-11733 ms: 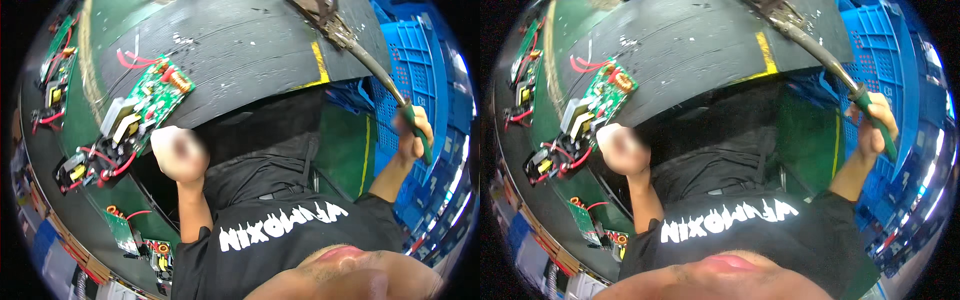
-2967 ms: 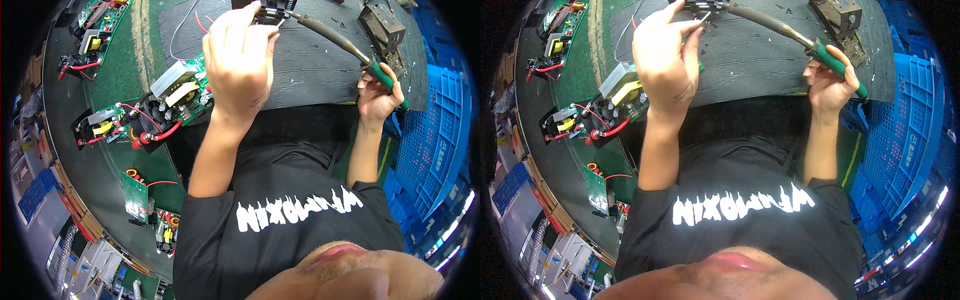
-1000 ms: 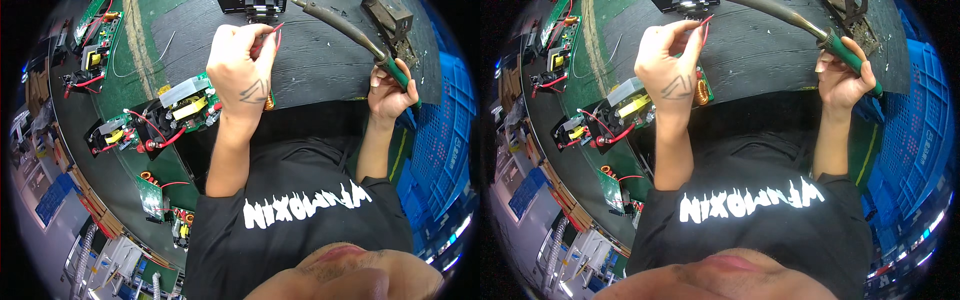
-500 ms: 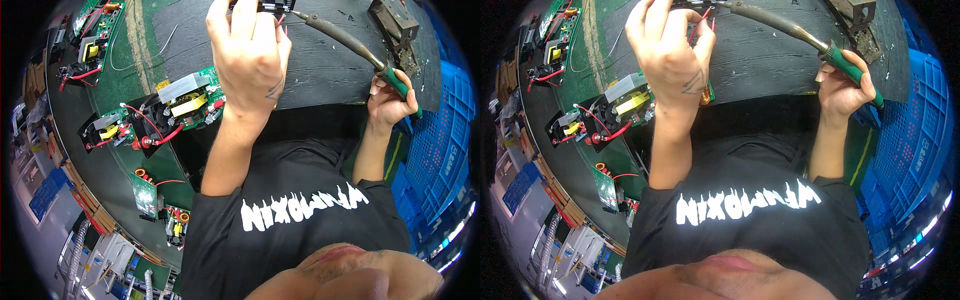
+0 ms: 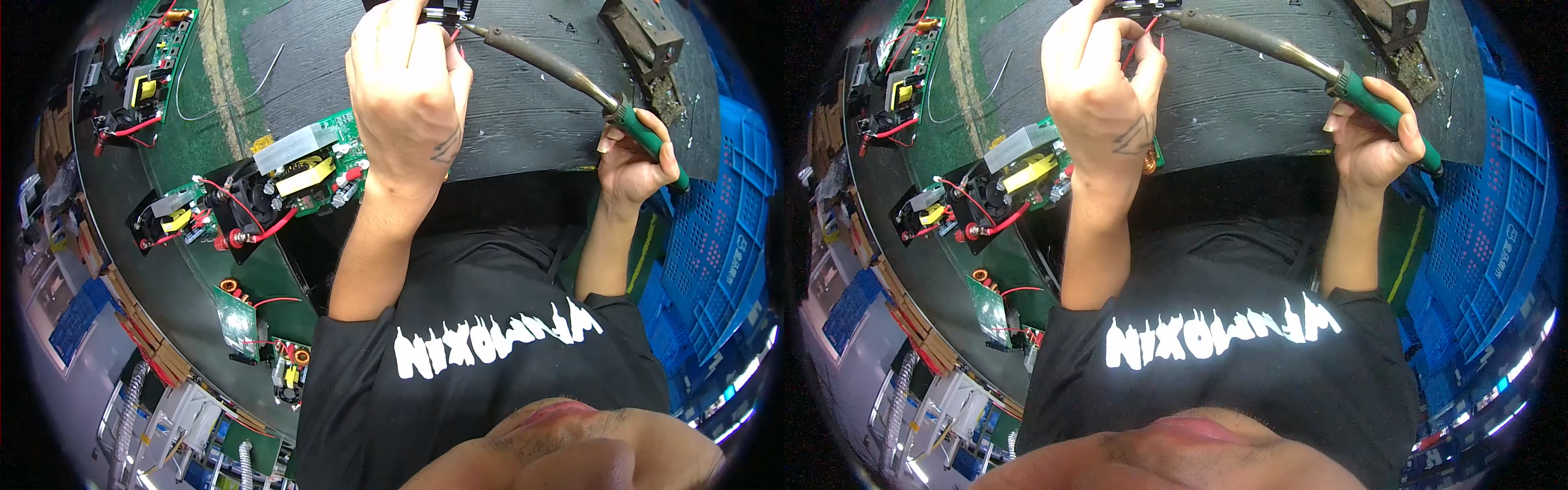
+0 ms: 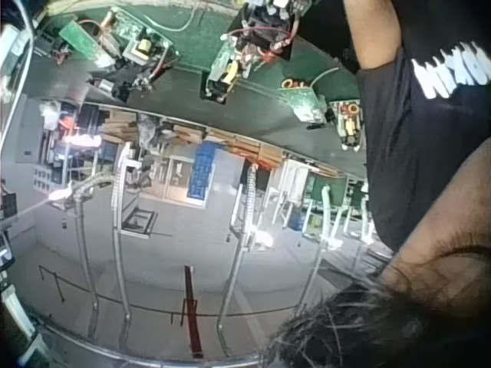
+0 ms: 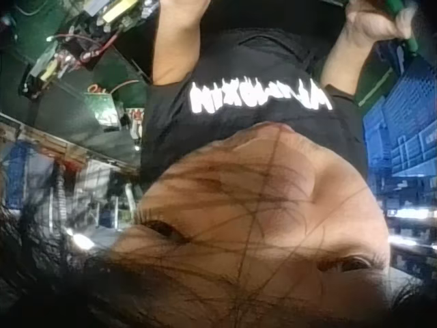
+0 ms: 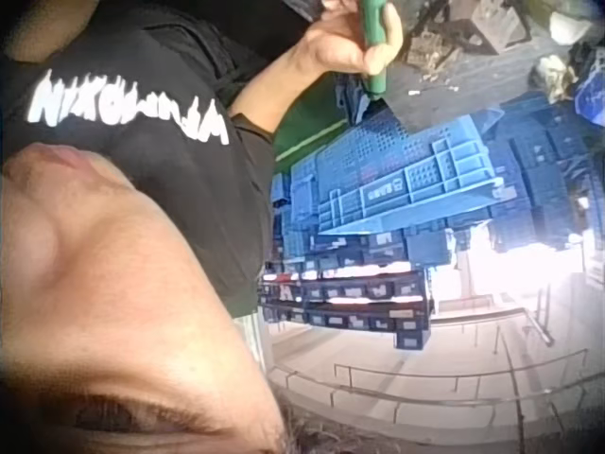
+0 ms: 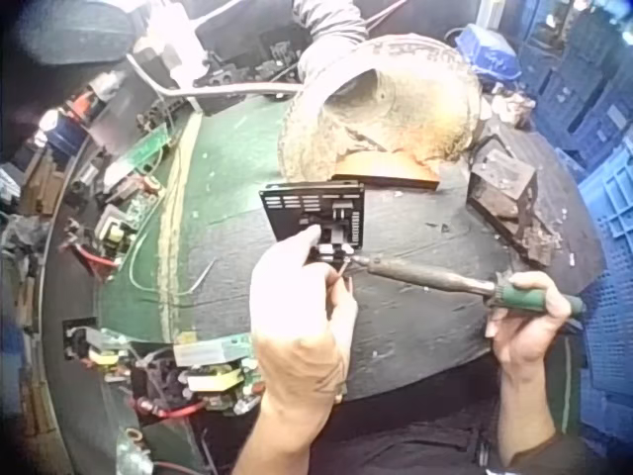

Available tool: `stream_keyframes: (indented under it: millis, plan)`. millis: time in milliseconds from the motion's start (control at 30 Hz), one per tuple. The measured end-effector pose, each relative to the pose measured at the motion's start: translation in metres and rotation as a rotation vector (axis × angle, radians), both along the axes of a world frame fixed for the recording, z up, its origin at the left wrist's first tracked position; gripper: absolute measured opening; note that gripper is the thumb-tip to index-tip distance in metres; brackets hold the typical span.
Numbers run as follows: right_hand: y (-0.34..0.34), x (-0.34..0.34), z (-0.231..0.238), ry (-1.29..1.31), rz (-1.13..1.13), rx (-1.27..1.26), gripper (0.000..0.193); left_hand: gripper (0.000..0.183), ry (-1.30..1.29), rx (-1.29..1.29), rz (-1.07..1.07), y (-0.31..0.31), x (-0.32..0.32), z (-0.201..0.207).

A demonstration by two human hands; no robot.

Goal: Soldering wires and components onto green printed circuit boards at an assembly workbench.

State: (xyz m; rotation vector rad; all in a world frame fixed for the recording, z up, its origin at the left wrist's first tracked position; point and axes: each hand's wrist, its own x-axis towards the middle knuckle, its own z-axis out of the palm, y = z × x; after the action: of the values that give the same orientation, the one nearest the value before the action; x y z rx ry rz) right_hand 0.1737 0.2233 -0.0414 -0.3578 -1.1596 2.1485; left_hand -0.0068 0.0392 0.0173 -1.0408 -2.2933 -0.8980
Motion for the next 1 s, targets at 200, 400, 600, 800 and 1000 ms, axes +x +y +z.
stream_keyframes:
  millis: [200,400,600,800,1000]
  plan:
    - [0.003,0.001,-0.004,0.018,0.054,0.014,0.057,0.018,0.235,0.666,-0.205,0.008,-0.014,-0.030]
    - [-0.005,-0.006,0.005,-0.142,-0.116,0.040,0.059,0.018,0.016,-0.004,0.011,-0.001,0.000,-0.001]
    - [-0.004,-0.004,0.005,-0.139,-0.094,0.043,0.059,0.018,-0.015,0.015,0.007,-0.006,0.008,0.011]
    - [-0.003,-0.002,0.002,-0.145,-0.076,0.064,0.060,0.017,-0.016,0.041,-0.013,-0.009,0.007,0.009]
    - [-0.004,-0.003,0.003,-0.157,-0.116,0.050,0.060,0.016,-0.043,0.062,-0.031,-0.009,0.008,0.007]
